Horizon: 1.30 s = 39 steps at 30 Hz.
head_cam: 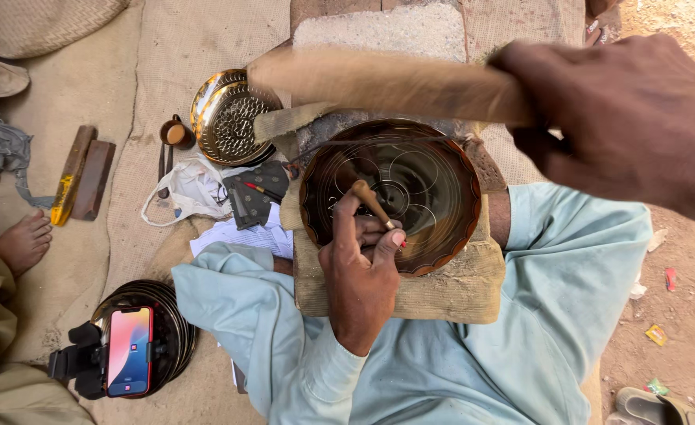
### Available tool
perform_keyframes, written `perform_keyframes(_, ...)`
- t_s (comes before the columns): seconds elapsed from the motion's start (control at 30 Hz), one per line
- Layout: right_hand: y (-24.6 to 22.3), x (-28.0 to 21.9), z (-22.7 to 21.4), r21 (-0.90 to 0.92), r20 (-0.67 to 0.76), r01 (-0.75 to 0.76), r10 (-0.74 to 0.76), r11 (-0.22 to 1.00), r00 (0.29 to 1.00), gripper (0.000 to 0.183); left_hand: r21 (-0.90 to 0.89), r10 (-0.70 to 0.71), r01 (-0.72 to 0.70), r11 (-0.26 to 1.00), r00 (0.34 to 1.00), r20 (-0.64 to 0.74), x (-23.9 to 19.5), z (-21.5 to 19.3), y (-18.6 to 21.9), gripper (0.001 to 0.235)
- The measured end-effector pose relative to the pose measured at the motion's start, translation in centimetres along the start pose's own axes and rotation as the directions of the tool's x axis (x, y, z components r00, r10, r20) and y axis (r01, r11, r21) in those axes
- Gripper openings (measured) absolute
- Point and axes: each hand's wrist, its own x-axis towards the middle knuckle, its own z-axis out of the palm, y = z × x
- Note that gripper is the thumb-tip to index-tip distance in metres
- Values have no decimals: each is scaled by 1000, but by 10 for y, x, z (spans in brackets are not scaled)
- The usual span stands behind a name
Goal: The person uses a hammer and a small metal punch to create a pattern of indentations on a brass bowl. They repeatedly strike the punch against the bowl's surface, rotating the bowl to work on different sections.
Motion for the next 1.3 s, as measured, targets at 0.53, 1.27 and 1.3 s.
perform_keyframes(0.53, 0, -19, -5, -189, 128, 40, -16, 981, 992, 43, -102, 47, -48, 994, 999, -10, -1, 4, -1, 54)
perform_keyframes(1.27, -131, -135, 151, 957, 53, 227, 881, -179, 471, 35, 139, 139, -706, 695, 322, 936, 82, -15, 39, 65)
perform_keyframes(1.3, -131, -136, 155, 984, -180, 74, 849, 164, 497, 33, 135, 146, -702, 699, 325, 934, 82, -15, 39, 64)
